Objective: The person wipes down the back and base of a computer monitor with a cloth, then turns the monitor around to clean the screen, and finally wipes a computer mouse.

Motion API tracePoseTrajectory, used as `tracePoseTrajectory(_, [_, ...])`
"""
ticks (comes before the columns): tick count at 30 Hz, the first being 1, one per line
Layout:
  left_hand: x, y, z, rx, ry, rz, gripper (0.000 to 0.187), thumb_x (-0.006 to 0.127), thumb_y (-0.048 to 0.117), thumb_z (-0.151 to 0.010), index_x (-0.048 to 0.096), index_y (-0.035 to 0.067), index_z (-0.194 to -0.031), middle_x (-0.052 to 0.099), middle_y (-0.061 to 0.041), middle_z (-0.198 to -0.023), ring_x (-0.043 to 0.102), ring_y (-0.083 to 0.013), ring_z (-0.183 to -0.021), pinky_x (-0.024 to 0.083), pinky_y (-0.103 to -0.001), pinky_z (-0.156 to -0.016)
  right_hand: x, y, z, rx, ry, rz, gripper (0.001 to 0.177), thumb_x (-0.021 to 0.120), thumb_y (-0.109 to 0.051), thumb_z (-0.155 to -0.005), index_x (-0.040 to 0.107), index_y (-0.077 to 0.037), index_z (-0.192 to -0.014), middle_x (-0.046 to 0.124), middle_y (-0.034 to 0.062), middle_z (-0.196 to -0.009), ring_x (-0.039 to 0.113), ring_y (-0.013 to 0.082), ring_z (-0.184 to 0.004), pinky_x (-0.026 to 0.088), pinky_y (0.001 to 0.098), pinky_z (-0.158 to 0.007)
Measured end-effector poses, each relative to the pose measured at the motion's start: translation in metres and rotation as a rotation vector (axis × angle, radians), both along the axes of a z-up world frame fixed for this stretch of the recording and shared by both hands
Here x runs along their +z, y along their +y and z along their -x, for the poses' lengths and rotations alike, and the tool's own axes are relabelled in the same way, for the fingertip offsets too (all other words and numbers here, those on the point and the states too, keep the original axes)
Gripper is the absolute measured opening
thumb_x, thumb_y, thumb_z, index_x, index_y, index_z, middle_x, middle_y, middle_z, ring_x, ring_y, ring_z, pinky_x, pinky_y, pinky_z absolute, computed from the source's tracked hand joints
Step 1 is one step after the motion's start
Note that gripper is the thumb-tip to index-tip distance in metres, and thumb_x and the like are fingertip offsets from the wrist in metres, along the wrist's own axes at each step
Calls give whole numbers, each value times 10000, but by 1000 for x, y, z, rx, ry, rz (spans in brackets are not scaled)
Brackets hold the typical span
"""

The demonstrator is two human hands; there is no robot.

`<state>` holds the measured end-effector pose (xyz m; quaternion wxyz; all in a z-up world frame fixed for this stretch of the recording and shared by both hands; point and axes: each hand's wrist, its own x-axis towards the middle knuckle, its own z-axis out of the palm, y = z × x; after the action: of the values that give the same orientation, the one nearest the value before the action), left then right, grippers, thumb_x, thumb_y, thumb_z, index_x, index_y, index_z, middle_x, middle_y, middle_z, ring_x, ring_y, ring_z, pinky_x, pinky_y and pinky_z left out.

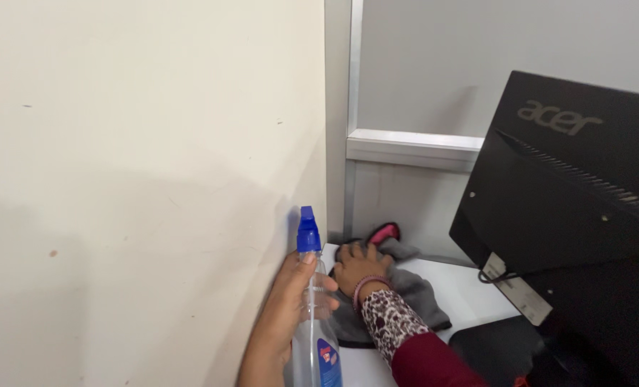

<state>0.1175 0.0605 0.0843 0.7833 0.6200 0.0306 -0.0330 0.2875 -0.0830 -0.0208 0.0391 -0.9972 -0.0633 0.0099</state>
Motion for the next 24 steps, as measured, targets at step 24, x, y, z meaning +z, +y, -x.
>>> tracePoseTrajectory(24, [-3, 1, -2, -13, -14, 28, 547, 536, 544, -894, 562, 150, -1273, 688, -88, -869, 683, -193, -692, 562, -342, -638, -5, -33, 62, 432, -157, -246, 473, 614, -223, -811, 658, -267, -1280, 603, 31, -1356, 491, 309, -1313, 434, 502, -1065])
